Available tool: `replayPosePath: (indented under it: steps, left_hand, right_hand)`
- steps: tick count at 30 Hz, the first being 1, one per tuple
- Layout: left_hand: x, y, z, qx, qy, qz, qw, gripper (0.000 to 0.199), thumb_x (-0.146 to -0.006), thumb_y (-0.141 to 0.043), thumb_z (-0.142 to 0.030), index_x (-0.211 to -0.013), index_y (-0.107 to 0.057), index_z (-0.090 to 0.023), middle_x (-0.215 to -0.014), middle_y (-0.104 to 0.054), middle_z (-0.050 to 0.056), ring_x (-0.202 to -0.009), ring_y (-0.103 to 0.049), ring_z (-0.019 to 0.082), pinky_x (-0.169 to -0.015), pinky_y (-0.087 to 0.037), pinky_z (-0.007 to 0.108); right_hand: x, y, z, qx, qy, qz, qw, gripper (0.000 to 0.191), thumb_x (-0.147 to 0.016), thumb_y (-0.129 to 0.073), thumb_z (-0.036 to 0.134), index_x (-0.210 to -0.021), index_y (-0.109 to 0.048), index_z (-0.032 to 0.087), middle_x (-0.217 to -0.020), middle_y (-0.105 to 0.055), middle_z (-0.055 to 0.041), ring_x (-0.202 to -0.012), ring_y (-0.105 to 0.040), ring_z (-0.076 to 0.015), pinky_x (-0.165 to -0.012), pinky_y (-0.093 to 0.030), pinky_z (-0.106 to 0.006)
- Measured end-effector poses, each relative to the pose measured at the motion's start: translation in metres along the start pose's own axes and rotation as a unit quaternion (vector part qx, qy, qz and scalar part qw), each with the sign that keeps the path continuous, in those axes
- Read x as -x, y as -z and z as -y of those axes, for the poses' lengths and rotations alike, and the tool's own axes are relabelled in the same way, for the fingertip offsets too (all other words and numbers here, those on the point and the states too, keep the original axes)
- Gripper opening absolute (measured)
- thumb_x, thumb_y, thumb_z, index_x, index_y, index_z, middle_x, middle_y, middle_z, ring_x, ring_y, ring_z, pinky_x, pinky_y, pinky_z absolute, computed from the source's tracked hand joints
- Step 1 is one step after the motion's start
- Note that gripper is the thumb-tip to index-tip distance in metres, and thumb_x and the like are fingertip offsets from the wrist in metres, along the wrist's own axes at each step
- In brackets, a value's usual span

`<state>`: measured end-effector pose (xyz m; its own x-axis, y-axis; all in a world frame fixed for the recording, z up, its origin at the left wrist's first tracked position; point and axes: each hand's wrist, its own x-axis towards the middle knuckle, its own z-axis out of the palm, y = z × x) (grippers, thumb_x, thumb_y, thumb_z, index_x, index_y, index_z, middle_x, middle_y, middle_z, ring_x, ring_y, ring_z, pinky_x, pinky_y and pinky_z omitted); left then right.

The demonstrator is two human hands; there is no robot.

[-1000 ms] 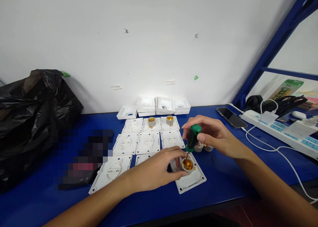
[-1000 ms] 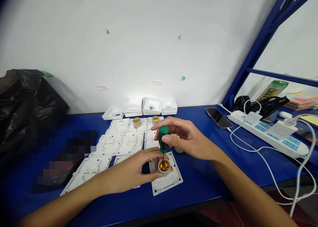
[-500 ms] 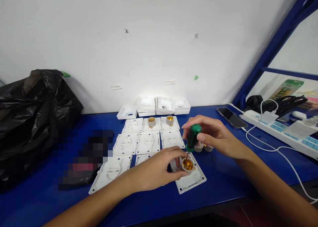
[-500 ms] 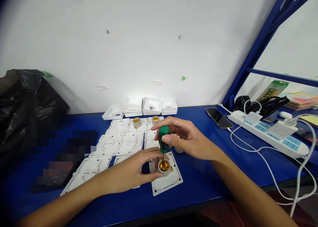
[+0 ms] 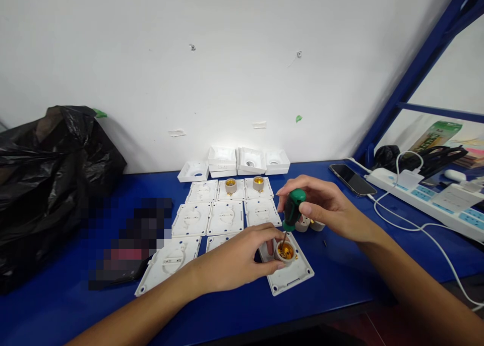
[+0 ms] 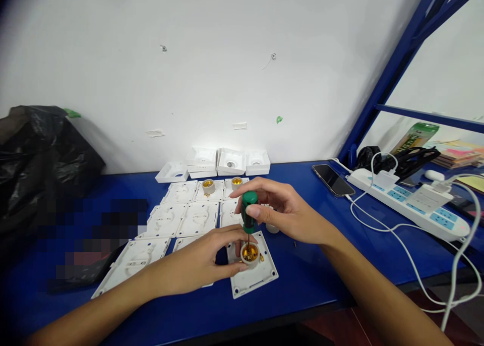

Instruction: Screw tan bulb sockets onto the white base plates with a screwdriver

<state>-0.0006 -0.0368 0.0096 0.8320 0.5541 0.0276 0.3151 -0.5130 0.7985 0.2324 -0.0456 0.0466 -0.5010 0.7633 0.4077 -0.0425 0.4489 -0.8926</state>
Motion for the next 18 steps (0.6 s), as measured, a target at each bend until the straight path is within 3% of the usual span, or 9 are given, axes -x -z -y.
replayPosePath:
  steps: [18]
  left_hand:
    - [0.0003,0.0,0.0006,0.001,-0.003,0.001,1.0,0.029,-0.096,-0.069,-0.034,-0.123,-0.067,-0.025,-0.115,-0.069,0.005,-0.106,-0.064,0.024,-0.096,-0.049,0.036]
  right_hand:
    - [-0.0003,-0.0003,0.0002,-0.002,-0.005,-0.003,1.0,0.024,-0.099,-0.066,0.034,-0.122,-0.069,0.028,-0.1,-0.07,-0.0045,-0.085,-0.065,-0.0143,-0.071,-0.055,-0.027]
